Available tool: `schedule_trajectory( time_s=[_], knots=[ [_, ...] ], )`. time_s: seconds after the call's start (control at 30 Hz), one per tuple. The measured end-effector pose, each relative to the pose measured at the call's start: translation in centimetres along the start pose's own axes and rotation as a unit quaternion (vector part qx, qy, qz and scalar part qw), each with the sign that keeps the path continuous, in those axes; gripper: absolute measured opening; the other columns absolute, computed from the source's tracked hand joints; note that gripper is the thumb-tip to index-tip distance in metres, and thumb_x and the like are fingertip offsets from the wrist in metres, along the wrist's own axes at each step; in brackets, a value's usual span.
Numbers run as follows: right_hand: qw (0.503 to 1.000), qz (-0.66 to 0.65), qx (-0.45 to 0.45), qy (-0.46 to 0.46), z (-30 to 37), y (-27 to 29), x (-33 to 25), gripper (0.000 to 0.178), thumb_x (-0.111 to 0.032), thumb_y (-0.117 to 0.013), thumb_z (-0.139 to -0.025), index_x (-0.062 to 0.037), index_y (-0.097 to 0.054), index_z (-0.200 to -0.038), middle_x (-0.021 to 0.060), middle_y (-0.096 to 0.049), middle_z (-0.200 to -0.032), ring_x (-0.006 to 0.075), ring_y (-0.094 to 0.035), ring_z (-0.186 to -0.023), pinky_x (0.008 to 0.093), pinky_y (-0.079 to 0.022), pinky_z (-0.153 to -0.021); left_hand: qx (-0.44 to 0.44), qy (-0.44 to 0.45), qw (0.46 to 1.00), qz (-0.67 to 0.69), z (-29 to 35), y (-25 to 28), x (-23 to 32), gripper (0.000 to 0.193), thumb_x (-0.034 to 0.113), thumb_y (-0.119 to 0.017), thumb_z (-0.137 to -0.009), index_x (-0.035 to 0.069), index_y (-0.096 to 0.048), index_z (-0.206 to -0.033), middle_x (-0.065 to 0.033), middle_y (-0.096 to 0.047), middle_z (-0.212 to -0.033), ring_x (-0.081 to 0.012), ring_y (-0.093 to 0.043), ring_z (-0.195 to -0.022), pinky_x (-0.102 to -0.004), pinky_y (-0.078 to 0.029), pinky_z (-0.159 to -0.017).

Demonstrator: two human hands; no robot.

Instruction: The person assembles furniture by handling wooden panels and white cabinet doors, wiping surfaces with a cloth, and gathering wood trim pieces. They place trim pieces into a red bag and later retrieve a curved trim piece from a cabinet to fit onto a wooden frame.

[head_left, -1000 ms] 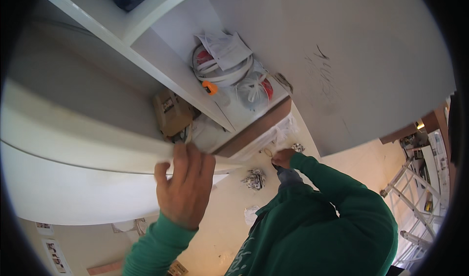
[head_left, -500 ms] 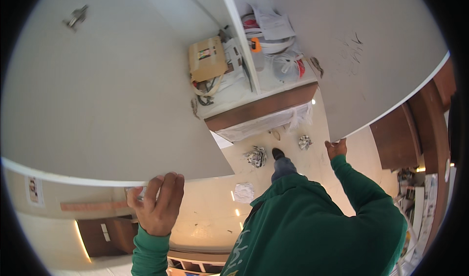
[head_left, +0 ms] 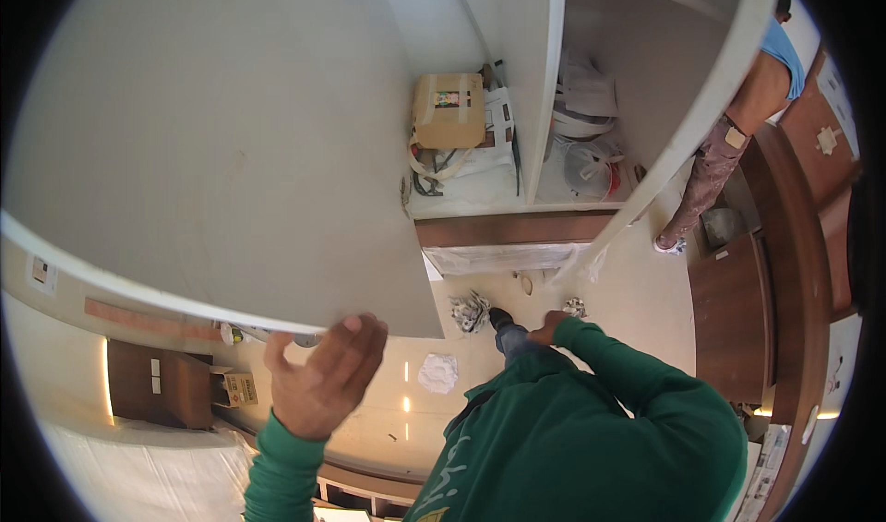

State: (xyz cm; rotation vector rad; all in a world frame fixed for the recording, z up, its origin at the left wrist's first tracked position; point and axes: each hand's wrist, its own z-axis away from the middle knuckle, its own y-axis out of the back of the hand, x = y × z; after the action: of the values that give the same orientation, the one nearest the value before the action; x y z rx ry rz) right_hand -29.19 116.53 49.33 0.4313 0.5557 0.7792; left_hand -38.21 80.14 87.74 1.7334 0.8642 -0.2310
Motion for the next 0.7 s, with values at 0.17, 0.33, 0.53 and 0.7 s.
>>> schedule_trajectory(
  time_s=[0.17, 0.33, 0.53, 0.7],
  knots=[
    [0.960, 0.061, 0.095, 0.255, -4.9, 3.2, -13.4, 0.059, -0.048, -0.063, -0.089, 0.0012, -0.072, -0.120, 0.0268, -0.070, -0.122, 0.0428, -0.067, -0.114, 0.0472, -0.051, -0.103, -0.025, 0.101, 0.994, 0.044, 0.5, 0.2, 1.6, 0.012, 0.032, -0.073, -0.090, 0.027, -0.079, -0.100, 0.0080, -0.069, -0.122, -0.0137, -0.047, -0.136, -0.0570, -0.021, -0.119],
    [0.838, -0.279, 0.386, 0.267, -12.6, 10.0, -24.6, 0.039, -0.026, -0.067, -0.089, 0.0010, -0.069, -0.118, 0.0253, -0.069, -0.116, 0.0433, -0.065, -0.111, 0.0472, -0.051, -0.101, 0.150, 0.112, 0.981, -0.046, 1.5, -3.4, 0.8, 0.013, 0.025, -0.072, -0.097, 0.020, -0.074, -0.109, 0.0004, -0.067, -0.112, -0.0195, -0.055, -0.118, -0.0451, -0.046, -0.100],
    [0.566, -0.398, 0.666, 0.280, -20.4, 27.5, -31.3, 0.037, -0.009, -0.062, -0.085, -0.0010, -0.065, -0.121, 0.0193, -0.061, -0.112, 0.0345, -0.055, -0.100, 0.0461, -0.046, -0.091, 0.291, 0.512, 0.807, -0.038, 1.3, -5.5, 3.2, 0.086, 0.041, -0.072, -0.097, -0.001, -0.028, -0.158, -0.0236, -0.032, -0.158, -0.0381, -0.040, -0.136, -0.0540, -0.038, -0.109],
    [0.508, -0.375, 0.762, 0.144, -28.9, 41.8, -31.1, 0.047, -0.022, -0.067, -0.083, -0.0017, -0.064, -0.126, 0.0242, -0.057, -0.123, 0.0405, -0.056, -0.114, 0.0493, -0.047, -0.103, 0.329, 0.780, 0.468, 0.253, 1.4, -9.4, 6.9, 0.103, 0.044, -0.077, -0.092, 0.003, -0.015, -0.164, -0.0180, -0.003, -0.173, -0.0344, -0.008, -0.159, -0.0489, -0.019, -0.126]
  ],
)
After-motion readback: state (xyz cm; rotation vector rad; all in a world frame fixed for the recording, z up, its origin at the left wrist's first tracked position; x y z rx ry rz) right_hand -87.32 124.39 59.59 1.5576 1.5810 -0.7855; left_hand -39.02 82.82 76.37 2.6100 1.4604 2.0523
